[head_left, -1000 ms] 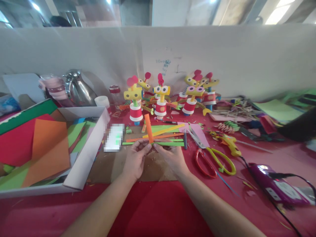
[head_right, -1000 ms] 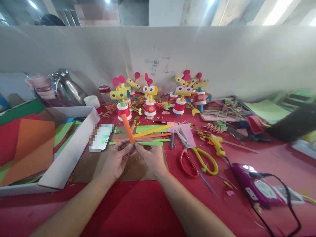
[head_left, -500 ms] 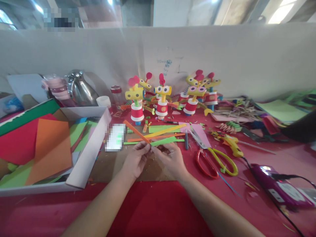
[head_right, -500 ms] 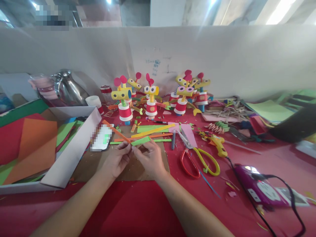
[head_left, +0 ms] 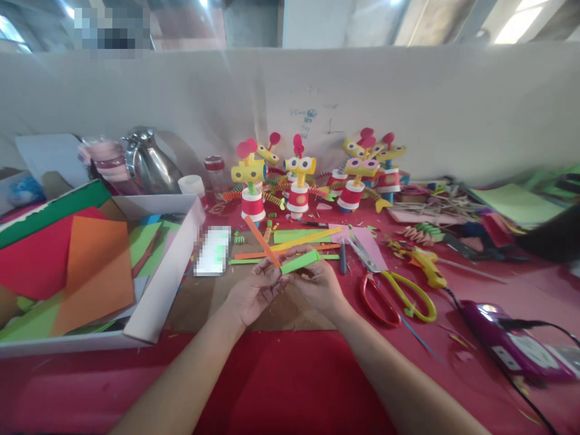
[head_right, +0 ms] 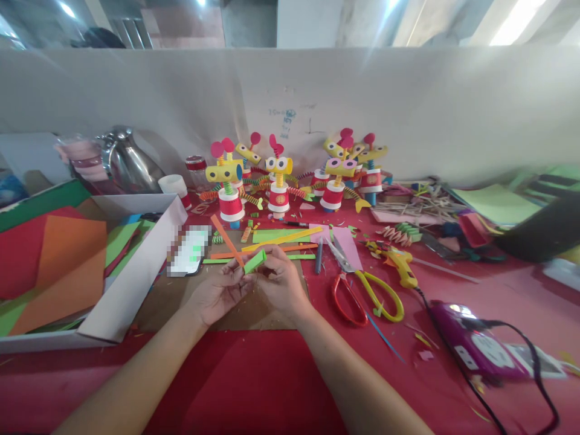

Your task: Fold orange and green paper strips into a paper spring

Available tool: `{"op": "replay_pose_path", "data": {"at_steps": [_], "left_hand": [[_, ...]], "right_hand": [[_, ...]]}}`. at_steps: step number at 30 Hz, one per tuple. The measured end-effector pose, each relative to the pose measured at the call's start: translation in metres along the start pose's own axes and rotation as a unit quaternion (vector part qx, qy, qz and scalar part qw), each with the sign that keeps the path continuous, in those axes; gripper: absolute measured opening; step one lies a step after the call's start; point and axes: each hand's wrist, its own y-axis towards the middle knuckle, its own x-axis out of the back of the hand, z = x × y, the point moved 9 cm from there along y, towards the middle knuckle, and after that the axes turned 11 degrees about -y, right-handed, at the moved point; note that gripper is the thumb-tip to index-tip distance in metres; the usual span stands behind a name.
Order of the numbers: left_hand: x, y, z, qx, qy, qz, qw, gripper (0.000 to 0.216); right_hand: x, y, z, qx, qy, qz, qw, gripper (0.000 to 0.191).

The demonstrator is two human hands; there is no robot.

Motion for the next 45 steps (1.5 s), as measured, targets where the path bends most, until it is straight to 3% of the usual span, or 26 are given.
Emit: {"op": "replay_pose_path", "data": {"at_steps": [4,8,13,17,26,39,45], "left_hand": [[-0.009,-0.001,-0.006,-0.027,0.062,0.028,0.997,0.026],[-0.013,-0.002,-0.017,-0.100,0.114,0.038,0.988,0.024],[-0.014,-0.003,-0.021,-0.171,0.150,0.026,0.974,0.026],[-0.009,-0.002,-0.017,-0.169,0.141,0.000,0.976,0.019],[-0.001,0.002,-0.012,-0.146,0.091,-0.016,0.985,0.018],[-0.009,-0.003,-0.021,-0.196,0.187,-0.010,0.963,0.013],[-0.010,-0.007,-0.026,-0.232,0.180,-0.008,0.956,0.012]], "right_hand": [[0.001,0.001,-0.007,0.001,-0.022,0.006,1.000,0.012],[-0.003,0.002,-0.004,-0.005,0.000,0.014,1.000,0.015],[-0.007,-0.001,-0.010,-0.081,0.066,-0.007,0.994,0.020],[-0.004,-0.006,-0.022,-0.144,0.053,-0.055,0.987,0.019],[0.004,-0.010,-0.025,-0.149,-0.009,-0.100,0.984,0.016],[0.002,-0.008,-0.026,-0.164,0.035,-0.086,0.982,0.018],[-0.010,-0.008,-0.024,-0.177,0.123,-0.058,0.975,0.024]]}}
